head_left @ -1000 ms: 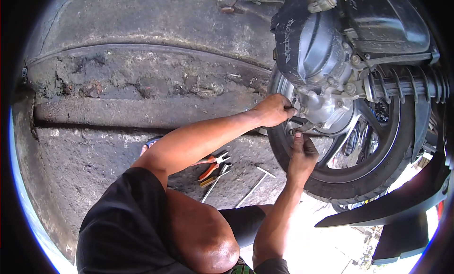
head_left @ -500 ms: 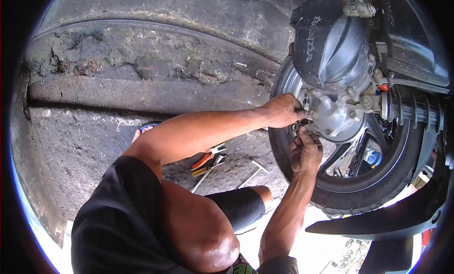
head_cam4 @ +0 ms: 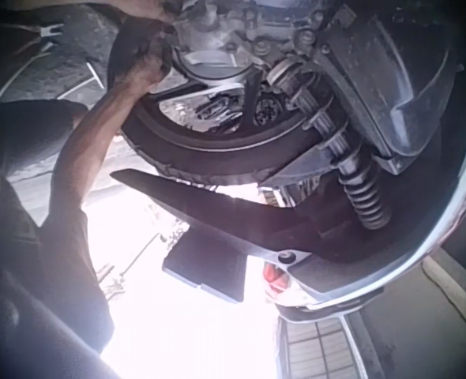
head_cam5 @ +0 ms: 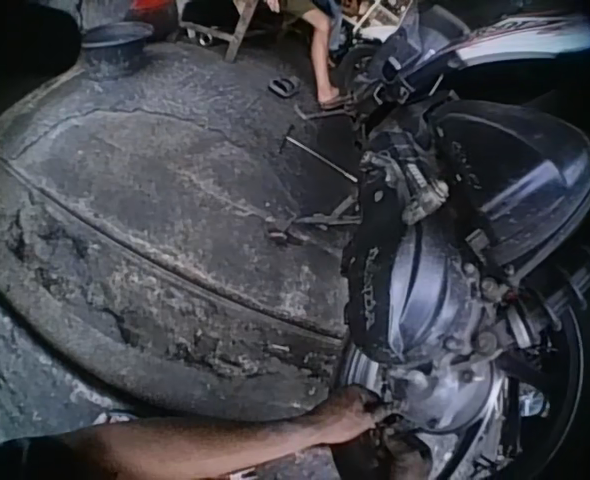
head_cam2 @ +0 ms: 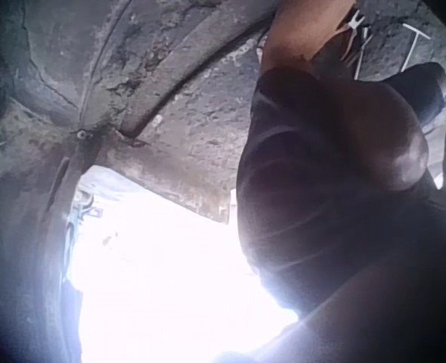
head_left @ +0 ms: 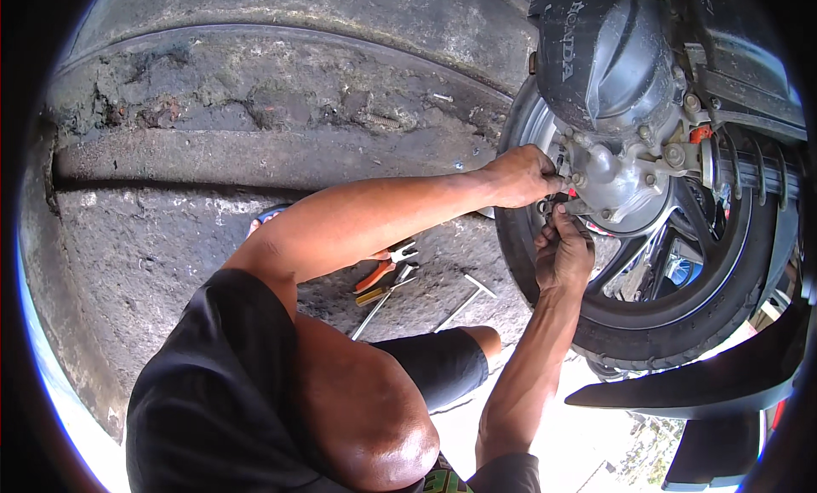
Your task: Adjusting the rear assembly and brake components of a motorcycle using hand tools.
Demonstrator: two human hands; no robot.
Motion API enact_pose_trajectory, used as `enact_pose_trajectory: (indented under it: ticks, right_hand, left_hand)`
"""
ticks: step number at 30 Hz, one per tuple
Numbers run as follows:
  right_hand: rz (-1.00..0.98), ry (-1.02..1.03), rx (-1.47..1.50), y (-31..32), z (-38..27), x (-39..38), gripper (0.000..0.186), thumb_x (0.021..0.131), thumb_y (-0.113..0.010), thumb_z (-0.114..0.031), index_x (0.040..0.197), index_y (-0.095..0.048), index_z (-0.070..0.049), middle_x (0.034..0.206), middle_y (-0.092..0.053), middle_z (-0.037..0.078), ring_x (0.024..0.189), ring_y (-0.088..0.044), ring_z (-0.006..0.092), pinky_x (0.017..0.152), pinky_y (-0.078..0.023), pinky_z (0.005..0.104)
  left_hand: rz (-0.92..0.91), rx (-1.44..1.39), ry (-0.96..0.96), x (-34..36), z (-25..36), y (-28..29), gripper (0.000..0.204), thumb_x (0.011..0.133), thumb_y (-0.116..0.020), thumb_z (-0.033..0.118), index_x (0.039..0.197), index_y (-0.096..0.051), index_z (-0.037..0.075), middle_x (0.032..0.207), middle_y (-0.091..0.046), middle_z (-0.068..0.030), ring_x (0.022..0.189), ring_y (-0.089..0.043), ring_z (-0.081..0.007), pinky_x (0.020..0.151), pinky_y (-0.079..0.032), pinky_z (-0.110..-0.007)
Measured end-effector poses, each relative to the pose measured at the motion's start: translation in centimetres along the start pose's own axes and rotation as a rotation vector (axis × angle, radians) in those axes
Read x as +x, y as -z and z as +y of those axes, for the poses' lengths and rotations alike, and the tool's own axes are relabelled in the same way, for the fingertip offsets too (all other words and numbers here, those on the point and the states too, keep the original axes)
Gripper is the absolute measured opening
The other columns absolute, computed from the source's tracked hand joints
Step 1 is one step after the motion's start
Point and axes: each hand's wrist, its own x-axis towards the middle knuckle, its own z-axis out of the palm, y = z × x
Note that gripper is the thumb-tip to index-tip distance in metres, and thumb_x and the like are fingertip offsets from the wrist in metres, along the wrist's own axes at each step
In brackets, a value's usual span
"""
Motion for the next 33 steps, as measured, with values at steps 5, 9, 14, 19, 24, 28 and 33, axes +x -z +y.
enact_pose_trajectory:
  ticks: [5, 9, 14, 19, 24, 28, 33]
  right_hand:
    - [0.009, 0.000, -0.006, 0.1, 0.3, 0.2, 0.010, 0.085, -0.074, -0.007, 0.089, -0.065, -0.003, 0.072, -0.061, 0.001, 0.058, -0.052, 0.0100, 0.050, -0.043, 0.0250]
    - [0.026, 0.000, -0.007, 0.1, 0.2, 0.2, 0.010, 0.086, -0.074, -0.007, 0.091, -0.066, -0.002, 0.072, -0.061, 0.001, 0.058, -0.052, 0.0101, 0.050, -0.043, 0.0249]
    - [0.015, -0.014, -0.013, -0.1, 0.1, 0.3, 0.011, 0.086, -0.073, -0.007, 0.093, -0.066, -0.002, 0.075, -0.062, 0.001, 0.058, -0.052, 0.0099, 0.050, -0.043, 0.0248]
    - [0.025, -0.023, -0.013, 0.1, 0.1, 0.3, 0.012, 0.086, -0.073, -0.006, 0.094, -0.065, -0.002, 0.074, -0.061, 0.001, 0.058, -0.052, 0.0098, 0.050, -0.043, 0.0245]
    - [0.031, -0.019, -0.006, -0.1, 0.2, 0.1, 0.012, 0.086, -0.073, -0.007, 0.095, -0.065, -0.003, 0.074, -0.060, 0.000, 0.058, -0.052, 0.0094, 0.049, -0.042, 0.0240]
    - [0.027, -0.011, 0.008, -0.6, 0.1, -0.4, 0.012, 0.086, -0.073, -0.008, 0.093, -0.065, -0.004, 0.073, -0.059, 0.000, 0.058, -0.051, 0.0087, 0.049, -0.043, 0.0233]
    - [0.065, 0.042, 0.037, -1.1, 0.9, -0.9, 0.013, 0.088, -0.074, -0.011, 0.092, -0.064, -0.004, 0.071, -0.058, 0.000, 0.057, -0.050, 0.0080, 0.049, -0.044, 0.0226]
  left_hand:
    - [0.009, 0.004, -0.011, 0.0, -0.3, 0.1, 0.036, 0.090, -0.064, 0.033, 0.103, -0.073, 0.001, 0.093, -0.072, -0.0207, 0.086, -0.069, -0.0298, 0.081, -0.051, -0.040]
    - [0.005, -0.005, -0.003, -0.1, 0.0, 0.2, 0.037, 0.091, -0.064, 0.034, 0.102, -0.072, 0.000, 0.092, -0.072, -0.0207, 0.086, -0.068, -0.0301, 0.081, -0.050, -0.041]
    - [-0.010, -0.024, -0.017, -0.2, -0.2, 0.3, 0.037, 0.092, -0.063, 0.034, 0.104, -0.072, -0.001, 0.093, -0.071, -0.0208, 0.088, -0.068, -0.0307, 0.082, -0.050, -0.042]
    - [-0.004, -0.036, 0.000, -0.3, 0.0, 0.2, 0.038, 0.092, -0.063, 0.033, 0.107, -0.071, -0.001, 0.095, -0.071, -0.0216, 0.089, -0.069, -0.0304, 0.083, -0.050, -0.041]
    - [0.000, -0.017, -0.028, -0.3, -0.3, 0.1, 0.038, 0.093, -0.062, 0.033, 0.106, -0.071, -0.001, 0.096, -0.071, -0.0221, 0.090, -0.069, -0.0307, 0.083, -0.051, -0.041]
    - [0.036, 0.016, -0.057, -0.1, -0.6, -0.2, 0.037, 0.092, -0.062, 0.033, 0.105, -0.072, -0.001, 0.094, -0.071, -0.0224, 0.089, -0.070, -0.0324, 0.082, -0.051, -0.041]
    - [0.121, 0.052, -0.090, -0.4, -0.7, -0.7, 0.037, 0.091, -0.062, 0.032, 0.100, -0.071, -0.002, 0.094, -0.071, -0.0229, 0.089, -0.070, -0.0331, 0.080, -0.052, -0.041]
